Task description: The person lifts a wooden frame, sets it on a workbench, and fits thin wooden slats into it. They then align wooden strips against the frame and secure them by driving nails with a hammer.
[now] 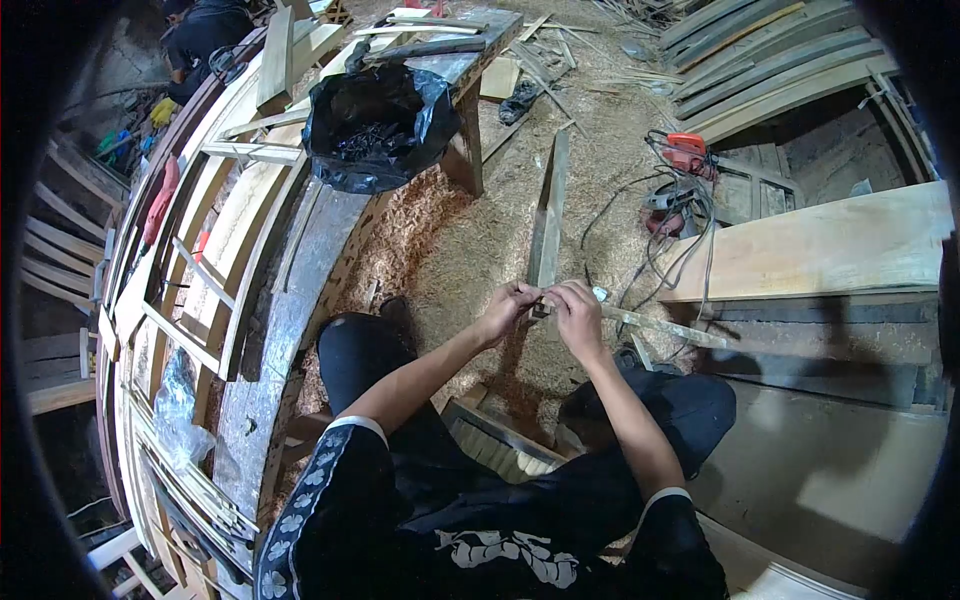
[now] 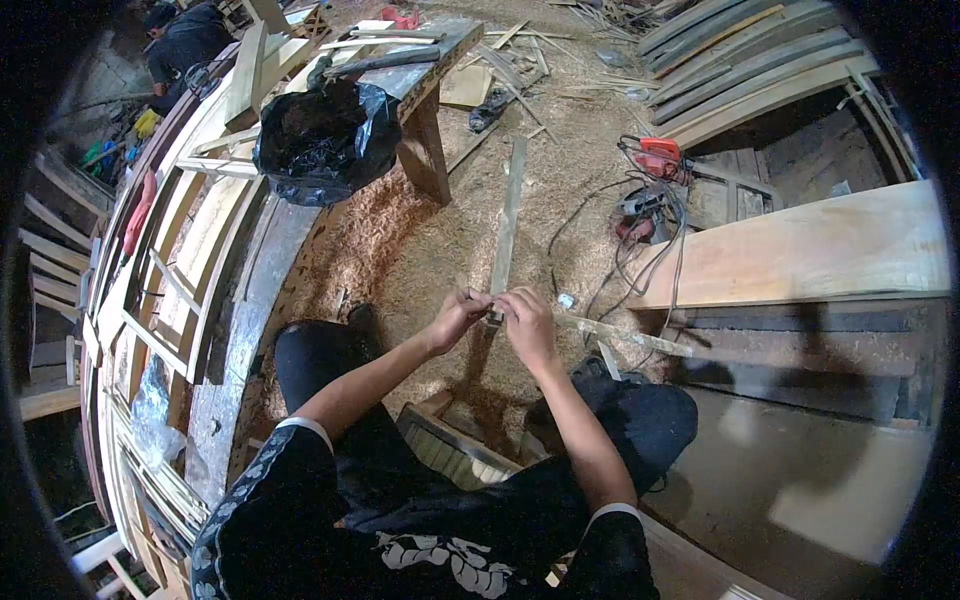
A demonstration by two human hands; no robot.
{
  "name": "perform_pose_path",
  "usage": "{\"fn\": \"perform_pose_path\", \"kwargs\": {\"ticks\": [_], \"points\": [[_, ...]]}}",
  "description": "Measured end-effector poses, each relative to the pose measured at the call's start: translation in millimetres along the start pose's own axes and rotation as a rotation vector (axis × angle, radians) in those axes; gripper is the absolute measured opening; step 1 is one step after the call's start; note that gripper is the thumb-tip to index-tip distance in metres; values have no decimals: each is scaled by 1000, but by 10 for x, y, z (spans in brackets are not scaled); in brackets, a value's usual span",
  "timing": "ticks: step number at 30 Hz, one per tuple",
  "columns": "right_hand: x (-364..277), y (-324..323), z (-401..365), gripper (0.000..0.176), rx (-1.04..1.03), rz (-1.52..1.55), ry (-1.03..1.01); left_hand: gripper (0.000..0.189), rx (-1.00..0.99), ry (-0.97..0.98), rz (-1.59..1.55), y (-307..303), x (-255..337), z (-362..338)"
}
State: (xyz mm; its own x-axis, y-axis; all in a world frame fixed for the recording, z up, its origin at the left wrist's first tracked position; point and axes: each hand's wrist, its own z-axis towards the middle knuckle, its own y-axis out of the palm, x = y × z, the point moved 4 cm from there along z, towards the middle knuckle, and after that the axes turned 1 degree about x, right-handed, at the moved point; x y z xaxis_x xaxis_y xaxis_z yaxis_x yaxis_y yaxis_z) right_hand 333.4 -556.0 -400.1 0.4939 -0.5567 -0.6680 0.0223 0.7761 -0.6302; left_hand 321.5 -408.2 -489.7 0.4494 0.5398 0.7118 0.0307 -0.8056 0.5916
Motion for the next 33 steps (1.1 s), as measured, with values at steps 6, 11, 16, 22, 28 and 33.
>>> {"fn": "perform_pose_path", "kwargs": {"ticks": [6, 11, 16, 22, 28, 33], "points": [[-24, 4, -50, 9, 17, -26, -49, 11, -18, 35, 23, -28, -35, 5], [-90, 30, -49, 12, 20, -101, -96, 14, -22, 92, 104, -17, -24, -34], [-112, 79, -39, 12, 28, -44, -166, 15, 0, 215, 131, 8, 47, -132], [-113, 85, -34, 11, 29, -79, -187, 11, 36, 365, 385, 49, 109, -199], [-146, 88, -7, 12, 60, -72, -208, 15, 98, 545, 511, 39, 151, -233], [-99, 91, 0, 11, 60, -63, -210, 29, 12, 758, 998, 174, 355, -337]]}}
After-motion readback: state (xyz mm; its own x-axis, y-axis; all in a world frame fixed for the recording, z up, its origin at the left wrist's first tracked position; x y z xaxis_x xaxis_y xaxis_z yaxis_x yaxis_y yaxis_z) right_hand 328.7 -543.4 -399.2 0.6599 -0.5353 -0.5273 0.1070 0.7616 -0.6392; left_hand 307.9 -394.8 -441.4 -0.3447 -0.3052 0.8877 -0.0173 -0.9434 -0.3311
